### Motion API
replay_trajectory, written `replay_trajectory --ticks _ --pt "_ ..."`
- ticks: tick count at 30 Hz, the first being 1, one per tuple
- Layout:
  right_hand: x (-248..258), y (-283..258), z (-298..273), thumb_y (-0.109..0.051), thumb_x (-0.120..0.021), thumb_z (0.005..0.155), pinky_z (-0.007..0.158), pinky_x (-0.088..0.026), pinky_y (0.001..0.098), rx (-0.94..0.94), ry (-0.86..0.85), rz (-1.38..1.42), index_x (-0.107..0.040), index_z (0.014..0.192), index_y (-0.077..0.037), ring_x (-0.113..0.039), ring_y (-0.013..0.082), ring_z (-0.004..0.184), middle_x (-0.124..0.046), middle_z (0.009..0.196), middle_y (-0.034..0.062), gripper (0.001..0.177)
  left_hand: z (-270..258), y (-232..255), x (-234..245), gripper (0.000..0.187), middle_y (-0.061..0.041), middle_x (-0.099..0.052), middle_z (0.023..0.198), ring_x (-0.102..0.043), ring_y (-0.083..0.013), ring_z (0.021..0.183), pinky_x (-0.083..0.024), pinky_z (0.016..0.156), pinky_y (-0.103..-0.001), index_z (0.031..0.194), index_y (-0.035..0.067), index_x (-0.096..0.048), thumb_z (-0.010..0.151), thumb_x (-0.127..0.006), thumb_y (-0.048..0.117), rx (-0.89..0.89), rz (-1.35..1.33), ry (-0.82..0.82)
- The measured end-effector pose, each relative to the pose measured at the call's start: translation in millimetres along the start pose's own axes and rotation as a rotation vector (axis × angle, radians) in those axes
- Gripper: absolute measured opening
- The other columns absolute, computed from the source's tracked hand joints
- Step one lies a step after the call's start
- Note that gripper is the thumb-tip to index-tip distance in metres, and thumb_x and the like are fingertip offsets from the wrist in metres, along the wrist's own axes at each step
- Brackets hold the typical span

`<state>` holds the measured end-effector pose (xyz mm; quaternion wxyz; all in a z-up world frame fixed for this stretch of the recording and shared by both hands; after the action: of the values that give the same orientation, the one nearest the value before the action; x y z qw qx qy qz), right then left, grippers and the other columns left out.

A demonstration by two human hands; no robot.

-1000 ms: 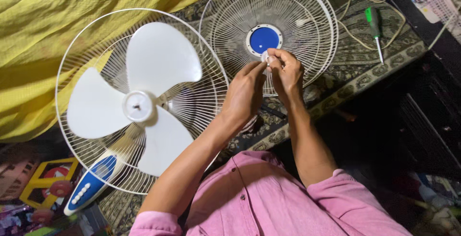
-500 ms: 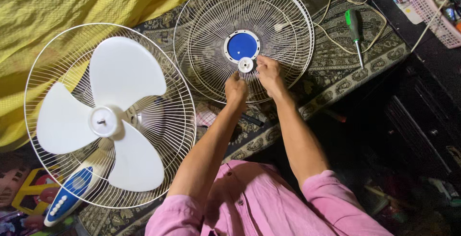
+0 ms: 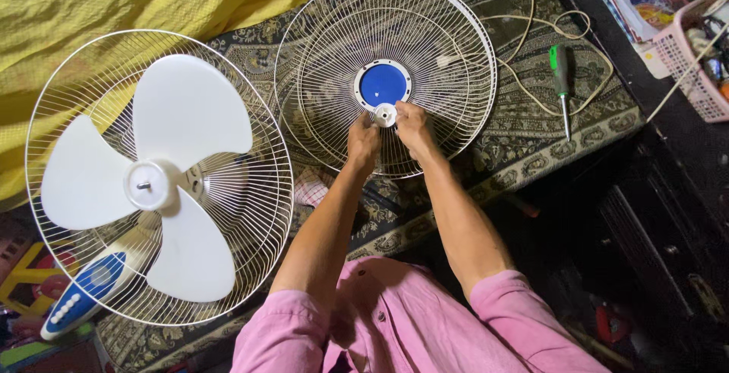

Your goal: The person assembles a small electric fan by hand. They attach the fan blades to the motor hub, secure the center cap, and then attach both the front and rear wire cages to complete the assembly.

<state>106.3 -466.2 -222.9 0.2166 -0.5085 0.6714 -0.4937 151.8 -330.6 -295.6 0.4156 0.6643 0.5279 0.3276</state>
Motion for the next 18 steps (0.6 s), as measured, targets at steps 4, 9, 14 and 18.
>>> replay_trajectory --ticks 4,9,14,18 --pt "-3.7 1.9 10.0 0.000 -0.054 0.097 0.087 -0.057 0.0259 0.115 -0.004 0.049 -0.059 0.140 -0.002 -0.068 0.0168 0.106 -0.067 0.134 0.0149 0.043 -0.5 10.2 -9.9 0.050 -0.020 -0.068 0.114 -0.056 -0.0099 0.069 -0.046 0.054 -0.022 0.147 -0.010 -0.047 0.098 -0.052 -0.001 -0.066 -0.071 -0.061" --pt "3.3 19.1 16.6 -0.005 -0.058 0.097 0.077 -0.062 0.0315 0.032 -0.001 0.212 -0.066 0.130 -0.008 -0.070 0.0207 0.092 -0.074 0.121 0.0107 0.034 -12.6 36.8 -8.8 0.052 -0.019 -0.065 0.129 -0.065 -0.0161 0.085 -0.052 0.062 -0.023 0.147 -0.002 -0.043 0.097 -0.054 0.002 0.002 -0.035 0.055" --pt "18.9 0.3 8.2 -0.005 -0.063 0.097 0.081 -0.062 0.0351 0.129 -0.060 0.590 -0.071 0.118 -0.008 -0.070 0.0191 0.099 -0.072 0.120 0.0101 0.022 -23.8 72.4 -15.0 0.049 -0.018 -0.061 0.133 -0.070 -0.0213 0.095 -0.063 0.075 -0.028 0.140 -0.004 -0.052 0.092 -0.059 -0.002 -0.073 -0.248 0.093" --pt "29.6 -40.3 -19.5 -0.007 -0.059 0.101 0.092 -0.064 0.0394 0.275 -0.309 0.893 -0.070 0.122 -0.008 -0.070 0.0234 0.108 -0.071 0.123 0.0129 0.024 -45.4 109.2 -20.8 0.044 -0.019 -0.063 0.126 -0.069 -0.0230 0.100 -0.063 0.080 -0.029 0.133 -0.008 -0.055 0.091 -0.065 -0.004 -0.221 -0.398 0.012"
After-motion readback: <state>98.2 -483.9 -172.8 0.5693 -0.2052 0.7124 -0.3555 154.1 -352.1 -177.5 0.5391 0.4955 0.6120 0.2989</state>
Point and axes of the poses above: each hand's wrist, its own z-axis towards the middle knuckle, its own x-axis out of the back of the hand, y = z × x, the point moved 7 cm from there along z, towards the middle knuckle
